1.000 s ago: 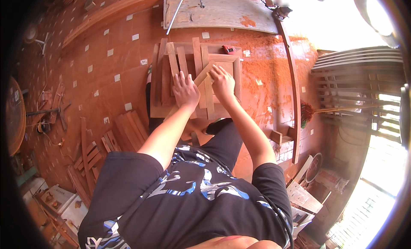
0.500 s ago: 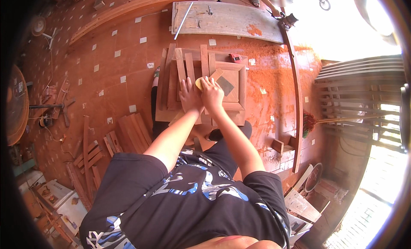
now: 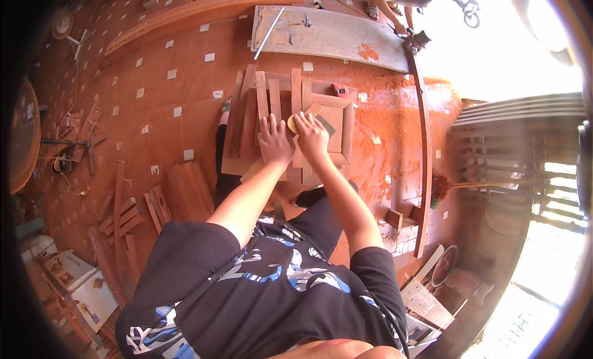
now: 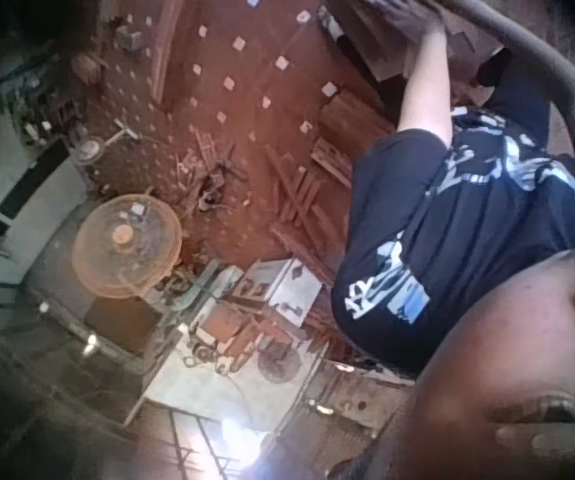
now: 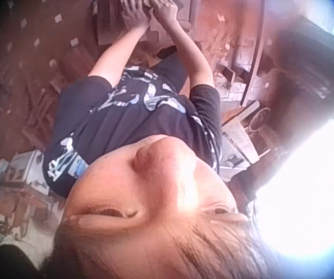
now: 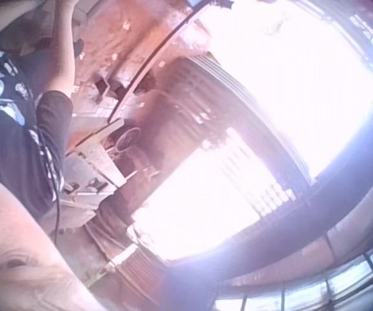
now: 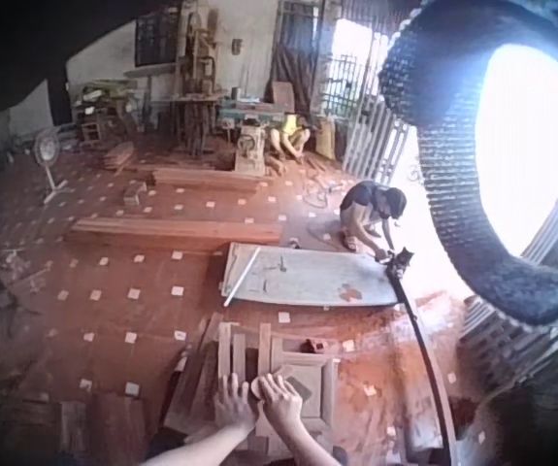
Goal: The person sits on the floor and sands several small wooden pieces using a sanding block. They handle the pieces one at a time, rubbing the sanding block over the surfaces and edges, then placing them back into a pile.
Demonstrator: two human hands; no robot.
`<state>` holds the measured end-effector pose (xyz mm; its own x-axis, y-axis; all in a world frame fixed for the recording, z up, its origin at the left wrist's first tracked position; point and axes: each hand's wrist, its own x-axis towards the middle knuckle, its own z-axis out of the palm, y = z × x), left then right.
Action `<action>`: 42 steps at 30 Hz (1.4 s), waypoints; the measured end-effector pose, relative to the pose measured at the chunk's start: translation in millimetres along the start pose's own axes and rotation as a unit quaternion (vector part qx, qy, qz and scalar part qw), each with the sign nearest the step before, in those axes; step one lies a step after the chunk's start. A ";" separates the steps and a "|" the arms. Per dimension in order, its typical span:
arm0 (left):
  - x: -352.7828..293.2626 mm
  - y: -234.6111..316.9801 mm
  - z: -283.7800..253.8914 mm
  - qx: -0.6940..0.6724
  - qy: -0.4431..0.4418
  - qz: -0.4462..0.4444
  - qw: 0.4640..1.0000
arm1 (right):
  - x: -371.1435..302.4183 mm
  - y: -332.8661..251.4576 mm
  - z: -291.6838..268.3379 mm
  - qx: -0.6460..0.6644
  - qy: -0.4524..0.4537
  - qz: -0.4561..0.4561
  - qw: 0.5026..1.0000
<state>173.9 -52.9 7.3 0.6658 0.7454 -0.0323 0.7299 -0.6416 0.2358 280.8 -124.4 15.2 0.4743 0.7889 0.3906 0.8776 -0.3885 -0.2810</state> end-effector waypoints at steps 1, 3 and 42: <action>-2.5 -0.8 -2.6 -0.008 0.009 0.000 1.000 | 2.3 7.1 -2.4 0.030 -0.001 -0.019 0.999; -0.9 -2.1 1.8 -0.019 0.015 -0.005 1.000 | 12.7 18.0 -8.9 0.025 0.006 0.018 1.000; -0.2 2.8 -0.9 -0.002 0.017 0.005 1.000 | 28.5 4.7 6.9 -0.002 0.009 0.199 0.980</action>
<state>175.7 -54.7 8.8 0.6669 0.7451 0.0030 0.7230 -0.6481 0.2392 298.0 -100.5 18.9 0.7799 0.5665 0.2661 0.6233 -0.6651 -0.4113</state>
